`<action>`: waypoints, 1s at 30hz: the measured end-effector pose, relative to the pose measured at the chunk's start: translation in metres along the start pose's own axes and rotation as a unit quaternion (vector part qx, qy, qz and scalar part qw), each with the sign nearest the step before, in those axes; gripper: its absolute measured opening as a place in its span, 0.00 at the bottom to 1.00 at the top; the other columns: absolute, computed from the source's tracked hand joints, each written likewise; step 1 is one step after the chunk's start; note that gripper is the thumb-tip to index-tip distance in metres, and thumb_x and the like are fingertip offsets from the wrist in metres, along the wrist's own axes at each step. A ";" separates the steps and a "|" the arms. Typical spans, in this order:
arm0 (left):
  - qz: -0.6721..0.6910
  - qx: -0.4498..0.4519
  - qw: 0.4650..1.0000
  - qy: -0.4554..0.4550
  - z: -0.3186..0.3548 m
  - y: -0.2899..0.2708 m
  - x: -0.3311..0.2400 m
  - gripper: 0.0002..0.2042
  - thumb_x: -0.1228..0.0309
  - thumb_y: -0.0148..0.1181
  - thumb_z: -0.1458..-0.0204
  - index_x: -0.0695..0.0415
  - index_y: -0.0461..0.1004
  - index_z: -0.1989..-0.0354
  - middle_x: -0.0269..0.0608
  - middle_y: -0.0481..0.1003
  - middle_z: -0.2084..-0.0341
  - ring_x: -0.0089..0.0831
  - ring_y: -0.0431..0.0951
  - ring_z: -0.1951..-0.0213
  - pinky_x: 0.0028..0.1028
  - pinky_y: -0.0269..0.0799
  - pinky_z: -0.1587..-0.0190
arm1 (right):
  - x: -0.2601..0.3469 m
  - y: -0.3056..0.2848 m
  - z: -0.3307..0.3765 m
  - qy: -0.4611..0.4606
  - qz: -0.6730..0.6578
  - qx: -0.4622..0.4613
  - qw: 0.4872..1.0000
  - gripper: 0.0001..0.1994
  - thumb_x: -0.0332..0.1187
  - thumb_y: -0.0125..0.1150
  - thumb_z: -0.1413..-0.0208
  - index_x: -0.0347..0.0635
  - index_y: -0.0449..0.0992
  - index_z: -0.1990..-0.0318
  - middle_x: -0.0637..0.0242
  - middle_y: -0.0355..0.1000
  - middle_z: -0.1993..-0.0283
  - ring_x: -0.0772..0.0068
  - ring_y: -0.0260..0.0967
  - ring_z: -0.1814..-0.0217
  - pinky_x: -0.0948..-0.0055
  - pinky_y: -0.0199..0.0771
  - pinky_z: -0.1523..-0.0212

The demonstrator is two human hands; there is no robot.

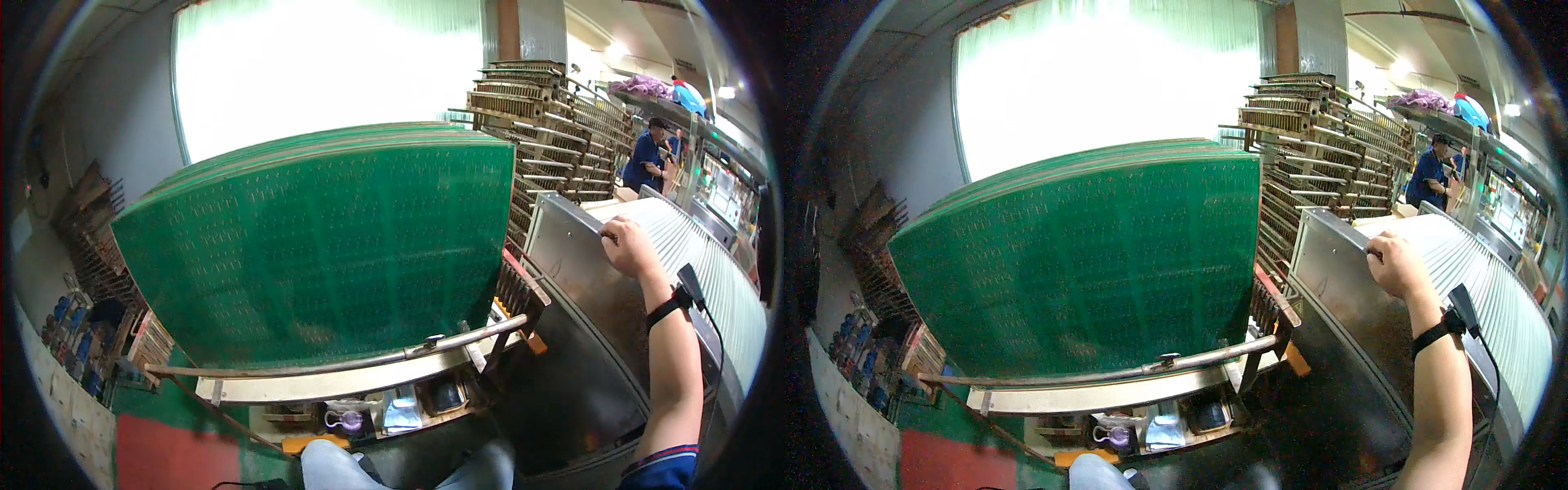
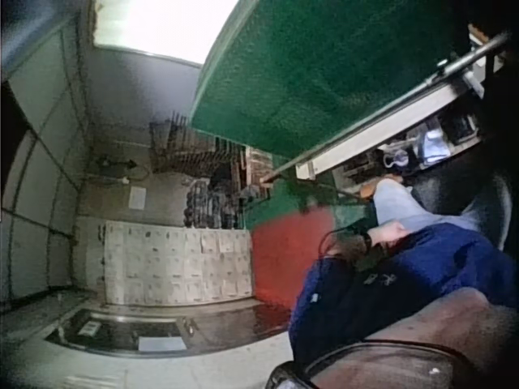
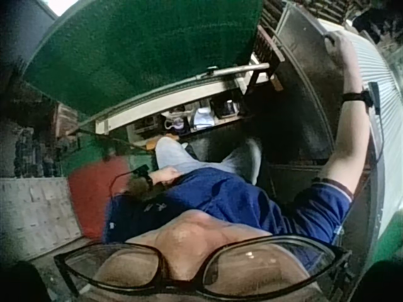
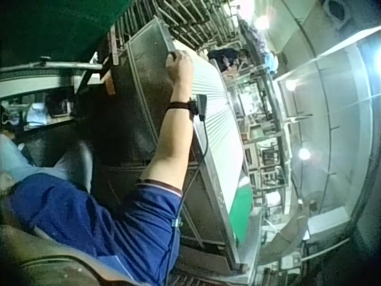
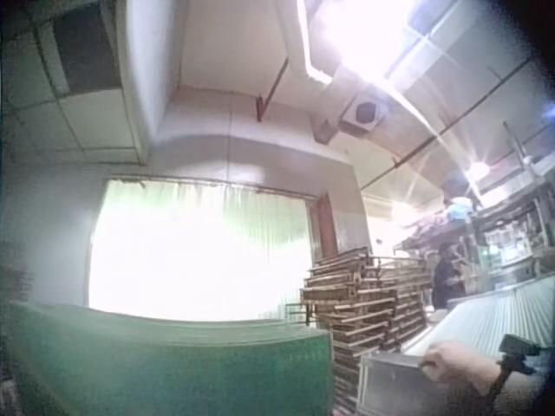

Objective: The recorder is taking large green circuit boards from an assembly machine and stacking them into a multi-slot rack.

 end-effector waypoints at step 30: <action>0.048 0.046 0.997 -0.044 -0.006 0.000 0.013 0.28 0.42 0.52 0.41 0.57 0.74 0.77 0.37 0.73 0.85 0.27 0.72 0.84 0.28 0.69 0.82 | -0.002 0.001 -0.001 0.007 -0.002 -0.001 1.000 0.09 0.31 0.57 0.51 0.36 0.79 0.65 0.49 0.75 0.61 0.45 0.72 0.54 0.57 0.71 0.49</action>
Point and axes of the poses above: each hand's wrist, its own z-axis away from the middle knuckle, its own y-axis out of the palm, x = y × z, the point moved 2 cm from there along -z, towards the middle knuckle
